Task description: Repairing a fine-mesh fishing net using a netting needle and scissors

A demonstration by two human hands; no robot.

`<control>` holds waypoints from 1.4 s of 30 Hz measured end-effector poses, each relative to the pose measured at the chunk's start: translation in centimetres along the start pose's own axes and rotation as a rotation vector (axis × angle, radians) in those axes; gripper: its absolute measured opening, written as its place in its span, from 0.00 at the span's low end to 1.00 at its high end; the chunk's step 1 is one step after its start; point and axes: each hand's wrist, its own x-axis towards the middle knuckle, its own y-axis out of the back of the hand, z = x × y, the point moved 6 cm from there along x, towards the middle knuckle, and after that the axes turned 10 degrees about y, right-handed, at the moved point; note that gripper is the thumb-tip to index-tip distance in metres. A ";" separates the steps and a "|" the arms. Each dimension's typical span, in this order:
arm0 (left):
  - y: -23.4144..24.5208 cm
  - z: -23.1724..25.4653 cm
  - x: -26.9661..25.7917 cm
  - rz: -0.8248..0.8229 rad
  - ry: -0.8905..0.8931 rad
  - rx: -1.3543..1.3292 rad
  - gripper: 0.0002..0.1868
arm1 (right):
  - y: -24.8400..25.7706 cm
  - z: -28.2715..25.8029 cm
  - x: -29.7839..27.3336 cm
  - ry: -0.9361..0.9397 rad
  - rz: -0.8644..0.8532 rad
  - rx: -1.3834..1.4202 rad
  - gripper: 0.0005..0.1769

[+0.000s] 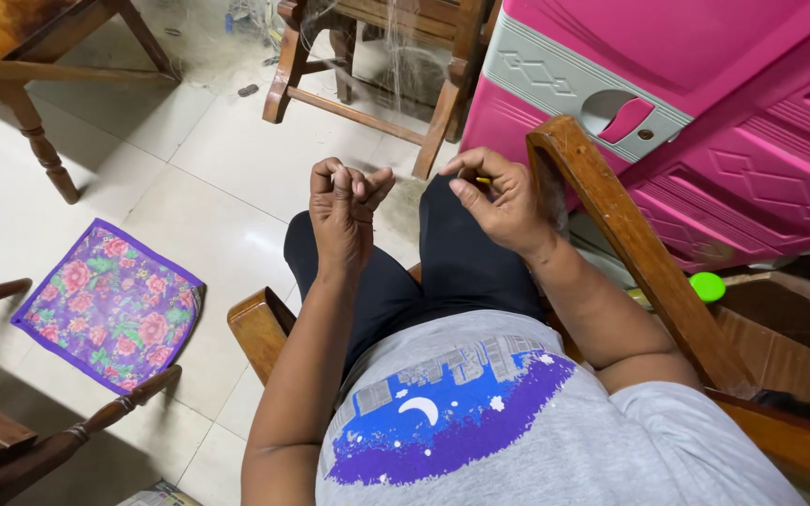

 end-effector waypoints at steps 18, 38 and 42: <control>2.6 -0.4 -1.2 0.062 0.013 0.056 0.08 | -4.3 -6.8 8.2 0.663 -0.678 -0.688 0.18; 3.5 -0.6 -1.0 -0.034 -0.048 0.072 0.08 | -9.6 -4.0 8.8 0.934 -0.743 -0.668 0.13; 2.3 0.6 -1.8 -0.005 -0.152 0.075 0.11 | -10.5 -3.8 7.9 0.791 -0.903 -0.554 0.07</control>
